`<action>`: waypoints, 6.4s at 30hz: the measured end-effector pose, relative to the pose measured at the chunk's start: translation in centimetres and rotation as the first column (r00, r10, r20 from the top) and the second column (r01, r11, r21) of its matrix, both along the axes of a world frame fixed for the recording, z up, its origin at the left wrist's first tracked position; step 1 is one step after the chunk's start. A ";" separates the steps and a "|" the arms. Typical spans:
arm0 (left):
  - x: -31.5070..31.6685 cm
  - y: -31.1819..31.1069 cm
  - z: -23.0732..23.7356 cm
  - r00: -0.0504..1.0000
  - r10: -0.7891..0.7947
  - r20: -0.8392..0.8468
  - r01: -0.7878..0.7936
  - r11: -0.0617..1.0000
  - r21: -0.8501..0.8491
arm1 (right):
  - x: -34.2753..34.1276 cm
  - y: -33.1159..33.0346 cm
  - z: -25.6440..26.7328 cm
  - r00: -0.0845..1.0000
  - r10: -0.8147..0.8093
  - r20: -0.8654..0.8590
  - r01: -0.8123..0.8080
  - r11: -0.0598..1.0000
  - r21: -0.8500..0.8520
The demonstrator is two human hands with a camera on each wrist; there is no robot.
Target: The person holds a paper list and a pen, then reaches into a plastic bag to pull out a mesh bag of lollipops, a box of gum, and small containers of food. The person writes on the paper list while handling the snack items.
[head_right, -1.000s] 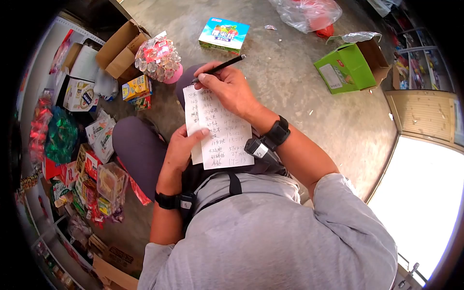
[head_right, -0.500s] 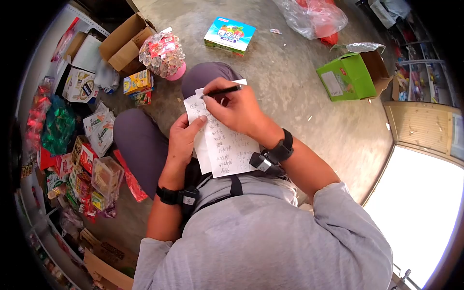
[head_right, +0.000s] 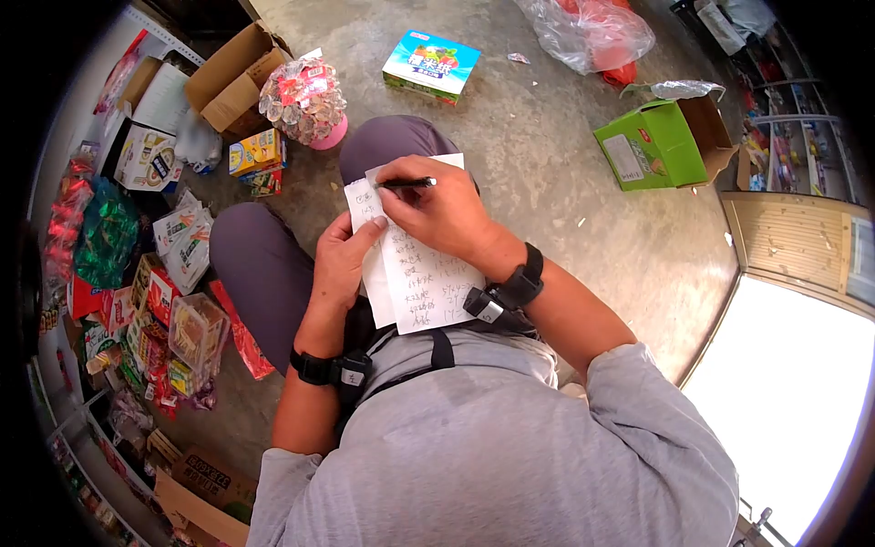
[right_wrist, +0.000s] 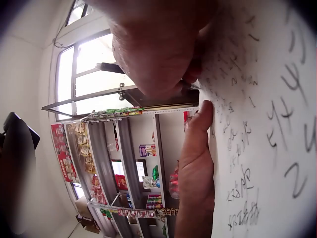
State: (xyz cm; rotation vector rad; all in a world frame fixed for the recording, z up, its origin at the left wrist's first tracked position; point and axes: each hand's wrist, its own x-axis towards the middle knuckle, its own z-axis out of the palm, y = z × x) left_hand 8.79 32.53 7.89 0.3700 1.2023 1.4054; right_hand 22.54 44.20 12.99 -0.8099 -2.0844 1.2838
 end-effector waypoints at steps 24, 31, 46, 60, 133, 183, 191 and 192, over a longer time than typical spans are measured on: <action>0.1 0.1 -0.3 1.000 0.018 -0.005 -0.018 1.000 -0.003 | 0.8 -0.9 0.3 1.000 -0.018 -0.019 0.018 1.000 0.010; 0.0 0.0 -0.2 1.000 0.012 -0.008 -0.012 1.000 0.000 | 0.7 -0.7 0.2 0.999 -0.053 0.005 0.053 0.998 0.045; 0.1 0.3 -0.7 0.991 0.129 -0.033 -0.128 0.991 0.037 | 3.7 -1.8 2.9 0.975 -0.145 -0.169 0.137 0.989 -0.057; 0.2 -1.1 -0.2 1.000 -0.020 -0.007 0.019 1.000 -0.018 | 4.2 -4.1 0.7 0.992 -0.061 -0.112 0.059 0.998 -0.022; 0.1 -1.2 -0.2 0.999 0.038 0.035 -0.039 0.999 0.001 | 3.8 -3.5 1.3 0.999 0.046 -0.014 -0.043 0.983 0.179; -1.9 -14.8 10.5 0.818 0.529 -0.226 -0.484 0.845 0.228 | -3.5 -7.4 9.2 0.902 0.075 -0.426 -0.274 0.860 -0.430; 0.9 -19.7 12.4 0.675 0.679 -0.289 -0.632 0.734 0.248 | -6.0 -11.6 7.9 0.854 0.253 -0.454 -0.518 0.344 -0.783; 1.1 -20.3 12.5 0.653 0.694 -0.304 -0.648 0.719 0.249 | -6.4 -12.1 7.8 0.842 0.279 -0.462 -0.536 0.321 -0.781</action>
